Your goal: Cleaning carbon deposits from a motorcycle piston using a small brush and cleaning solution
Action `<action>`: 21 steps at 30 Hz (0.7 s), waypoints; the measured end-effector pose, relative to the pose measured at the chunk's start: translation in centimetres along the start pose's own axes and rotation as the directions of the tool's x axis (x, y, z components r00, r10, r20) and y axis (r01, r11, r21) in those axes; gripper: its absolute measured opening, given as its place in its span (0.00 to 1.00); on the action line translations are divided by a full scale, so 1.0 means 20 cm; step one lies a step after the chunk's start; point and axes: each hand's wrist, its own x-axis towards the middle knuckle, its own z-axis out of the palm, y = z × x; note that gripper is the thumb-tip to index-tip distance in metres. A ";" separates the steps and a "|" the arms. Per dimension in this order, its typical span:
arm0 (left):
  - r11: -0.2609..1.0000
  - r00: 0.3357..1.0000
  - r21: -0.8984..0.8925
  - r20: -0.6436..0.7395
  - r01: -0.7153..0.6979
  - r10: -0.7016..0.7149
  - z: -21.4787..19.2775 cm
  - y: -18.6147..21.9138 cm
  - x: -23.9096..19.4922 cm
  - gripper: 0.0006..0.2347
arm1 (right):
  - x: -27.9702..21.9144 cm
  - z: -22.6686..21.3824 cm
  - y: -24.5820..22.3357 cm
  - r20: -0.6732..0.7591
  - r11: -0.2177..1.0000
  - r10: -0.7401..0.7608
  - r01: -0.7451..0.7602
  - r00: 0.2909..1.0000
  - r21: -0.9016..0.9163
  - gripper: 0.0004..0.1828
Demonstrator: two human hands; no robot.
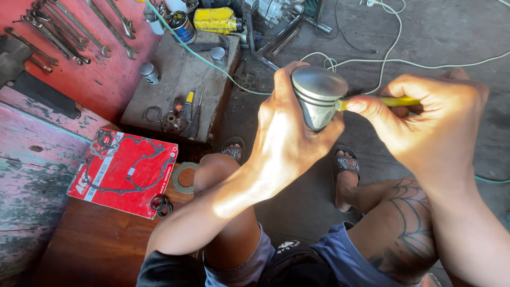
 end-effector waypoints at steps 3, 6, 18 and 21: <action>0.996 0.997 0.058 -0.033 -0.066 0.068 0.03 -0.04 0.00 0.29 | -0.02 0.01 -0.04 -0.026 0.997 0.023 -0.025 0.999 -0.077 0.28; 0.986 0.997 0.151 -0.037 -0.066 0.072 0.06 -0.09 0.02 0.30 | -0.04 0.04 -0.05 -0.061 0.981 0.012 -0.023 0.998 -0.193 0.34; 0.999 0.999 -0.021 0.008 0.037 -0.037 0.01 0.06 0.01 0.25 | -0.03 -0.01 0.01 -0.048 0.990 0.091 -0.096 0.995 -0.107 0.32; 0.993 0.999 -0.116 0.044 0.014 -0.009 0.03 0.07 -0.01 0.23 | -0.04 -0.05 0.01 -0.029 0.994 0.088 -0.090 0.996 -0.065 0.30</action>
